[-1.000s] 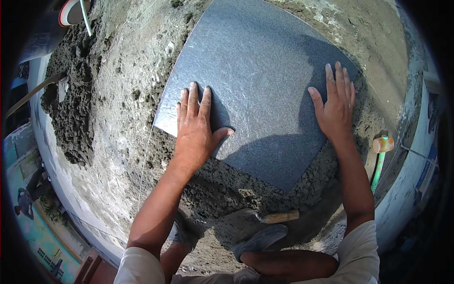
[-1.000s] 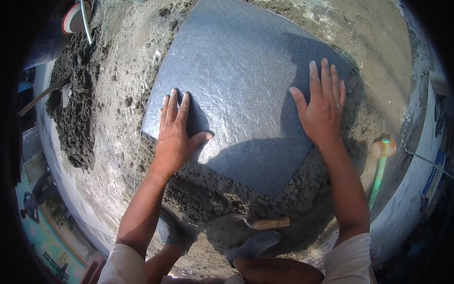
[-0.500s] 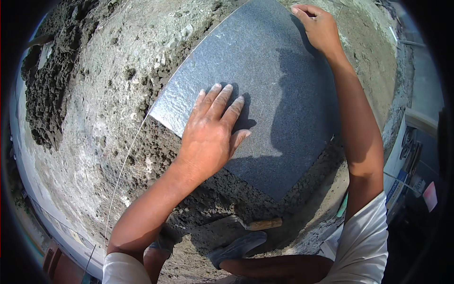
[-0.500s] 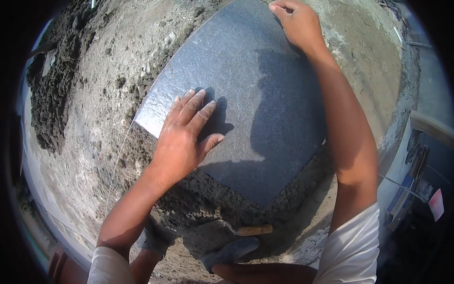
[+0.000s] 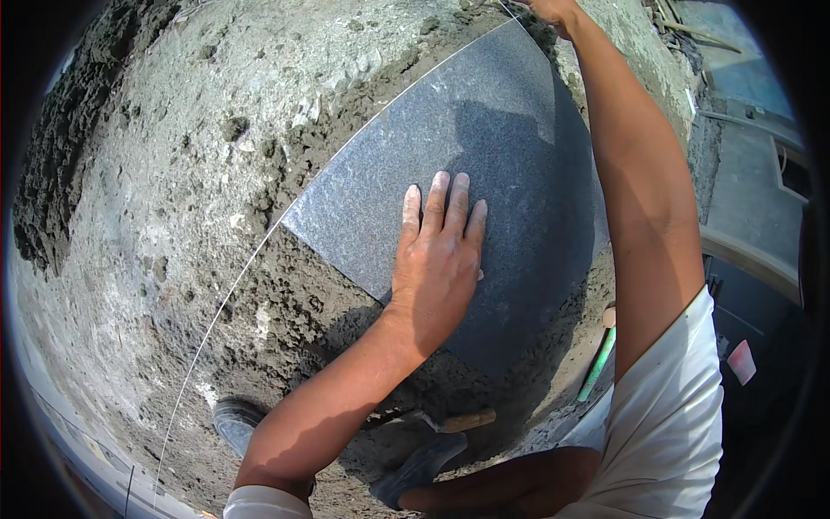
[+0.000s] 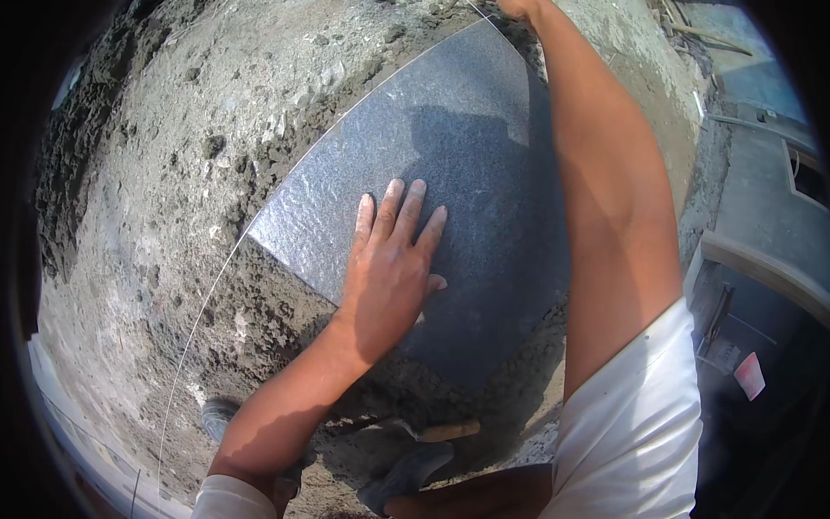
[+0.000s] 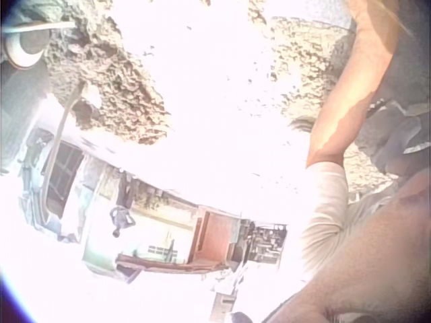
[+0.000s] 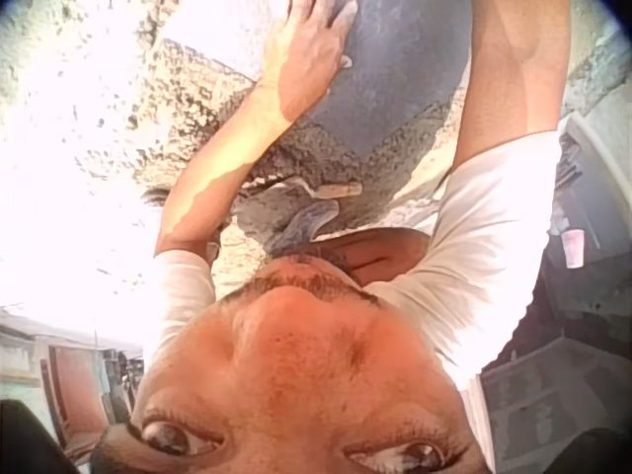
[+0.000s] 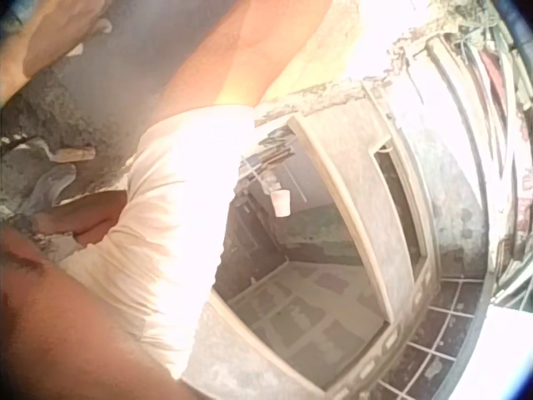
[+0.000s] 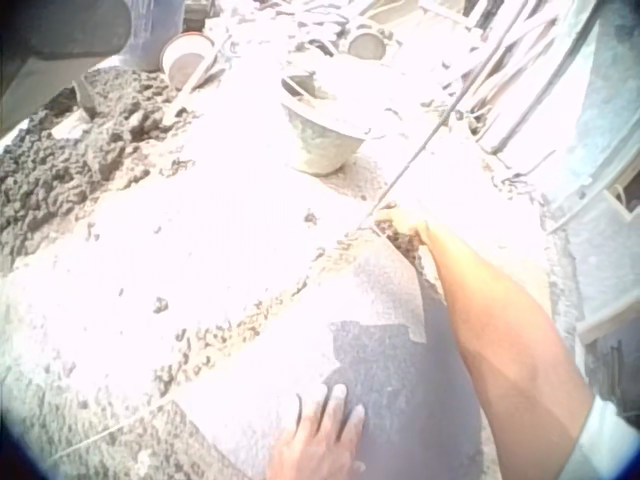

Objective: The person tests a tile on a mortar bed, removes it, and smooths the mortar using a trowel. The person then sets the tile back onto the mortar, taps it into position with a mallet, and scrapes away excess mortar with the trowel.

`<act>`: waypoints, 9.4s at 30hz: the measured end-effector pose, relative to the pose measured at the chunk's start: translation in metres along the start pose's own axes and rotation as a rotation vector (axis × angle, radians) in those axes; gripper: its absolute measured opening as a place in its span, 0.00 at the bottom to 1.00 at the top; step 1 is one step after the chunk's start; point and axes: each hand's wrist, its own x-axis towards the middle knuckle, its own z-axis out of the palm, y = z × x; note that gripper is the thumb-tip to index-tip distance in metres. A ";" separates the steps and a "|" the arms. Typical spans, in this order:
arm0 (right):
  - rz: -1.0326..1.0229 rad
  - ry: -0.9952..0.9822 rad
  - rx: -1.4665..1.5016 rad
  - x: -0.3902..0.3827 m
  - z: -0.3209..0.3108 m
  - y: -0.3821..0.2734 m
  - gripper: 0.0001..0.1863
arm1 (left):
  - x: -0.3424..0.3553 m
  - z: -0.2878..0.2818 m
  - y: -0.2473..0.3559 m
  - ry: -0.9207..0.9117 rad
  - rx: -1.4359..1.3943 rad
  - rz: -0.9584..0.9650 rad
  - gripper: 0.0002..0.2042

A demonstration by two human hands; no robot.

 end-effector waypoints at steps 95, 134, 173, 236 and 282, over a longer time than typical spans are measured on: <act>0.865 0.490 -0.074 -0.646 0.056 0.106 0.25 | 0.411 -0.075 -0.118 -0.508 -0.190 -0.300 0.04; 0.562 0.262 -0.272 -0.446 0.073 -0.024 0.39 | 0.068 -0.013 -0.035 -0.302 0.473 0.385 0.44; 0.574 0.197 -0.455 -0.433 0.087 -0.008 0.41 | 0.033 0.011 -0.020 0.124 0.086 0.087 0.40; 0.104 0.142 -0.184 -0.351 0.032 0.023 0.42 | 0.072 0.019 0.013 -0.154 0.462 0.055 0.39; -0.223 -0.079 -0.309 -0.695 0.088 -0.027 0.13 | -0.005 -0.039 0.007 -0.421 0.469 -0.035 0.42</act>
